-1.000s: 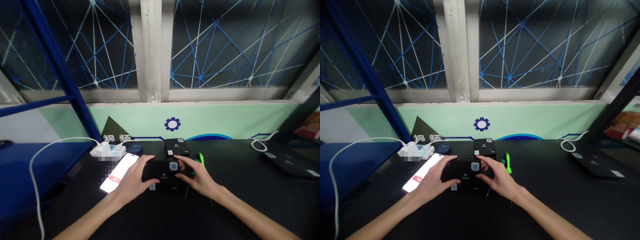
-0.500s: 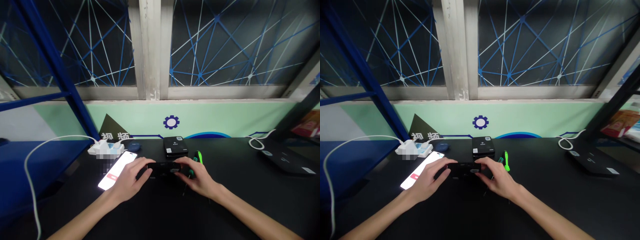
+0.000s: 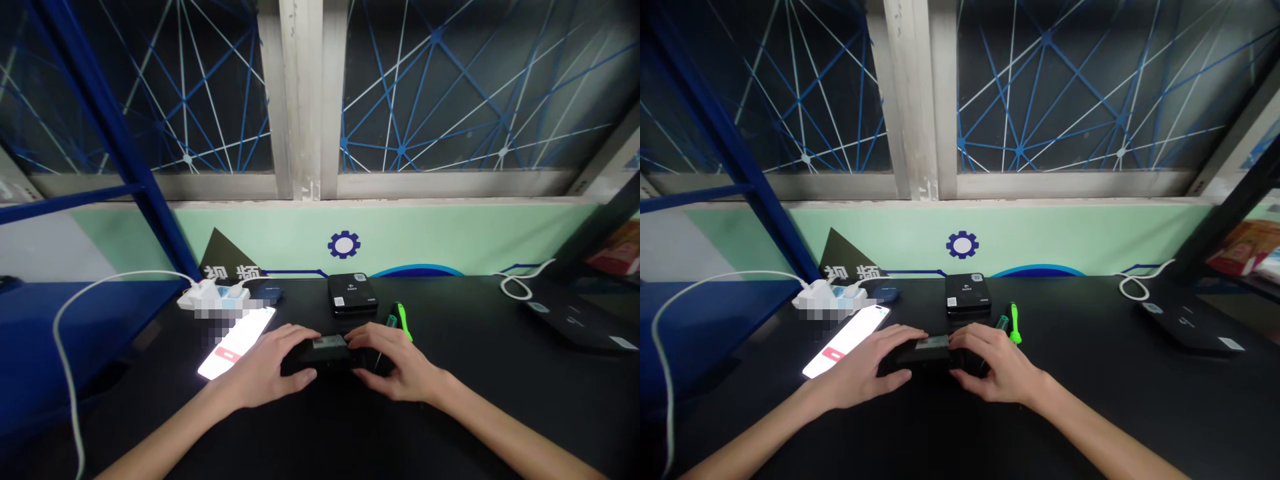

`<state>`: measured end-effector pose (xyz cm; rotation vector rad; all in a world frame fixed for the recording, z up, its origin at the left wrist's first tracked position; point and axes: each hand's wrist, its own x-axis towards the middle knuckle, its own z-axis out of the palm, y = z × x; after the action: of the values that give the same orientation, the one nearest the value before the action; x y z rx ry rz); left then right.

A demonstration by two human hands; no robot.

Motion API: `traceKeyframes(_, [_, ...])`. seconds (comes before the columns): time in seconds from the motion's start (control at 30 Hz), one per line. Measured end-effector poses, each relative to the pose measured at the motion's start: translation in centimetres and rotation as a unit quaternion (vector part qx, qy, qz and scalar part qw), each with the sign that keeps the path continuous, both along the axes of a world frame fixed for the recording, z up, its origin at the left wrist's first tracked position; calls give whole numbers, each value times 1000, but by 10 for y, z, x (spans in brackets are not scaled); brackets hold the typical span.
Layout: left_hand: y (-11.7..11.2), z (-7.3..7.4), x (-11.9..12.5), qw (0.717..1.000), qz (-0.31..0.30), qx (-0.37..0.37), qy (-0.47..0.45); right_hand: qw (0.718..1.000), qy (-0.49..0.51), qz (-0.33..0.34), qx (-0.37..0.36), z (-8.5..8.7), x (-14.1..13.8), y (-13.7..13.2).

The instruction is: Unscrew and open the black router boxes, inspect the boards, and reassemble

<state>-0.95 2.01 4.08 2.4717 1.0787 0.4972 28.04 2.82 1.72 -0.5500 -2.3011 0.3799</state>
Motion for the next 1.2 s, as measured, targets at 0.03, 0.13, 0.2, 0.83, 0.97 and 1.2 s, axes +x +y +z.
traceKeyframes(0.03, [0, -2, 0, 1000, 6, 10, 12, 1000, -14, 2, 0, 0, 0, 0])
traceKeyframes(0.13, [1, -10, 0, 997, 20, 43, 52, 998, -63, -2, 5, -5, 0, 3])
traceKeyframes(0.2, [2, -14, 0, 996, 21, 54, 73, 996, -91, -7, 10, -9, 1, 4])
traceKeyframes(0.83, [6, -22, -5, 994, 11, 52, 97, 988, -126, -77, 42, 11, 13, 9])
traceKeyframes(0.97, [6, -23, -6, 994, 15, 49, 91, 955, -160, -240, 67, 20, 29, 18])
traceKeyframes(1.2, [6, -23, -4, 994, 31, 42, 91, 914, -259, -312, 7, 18, 28, 21])
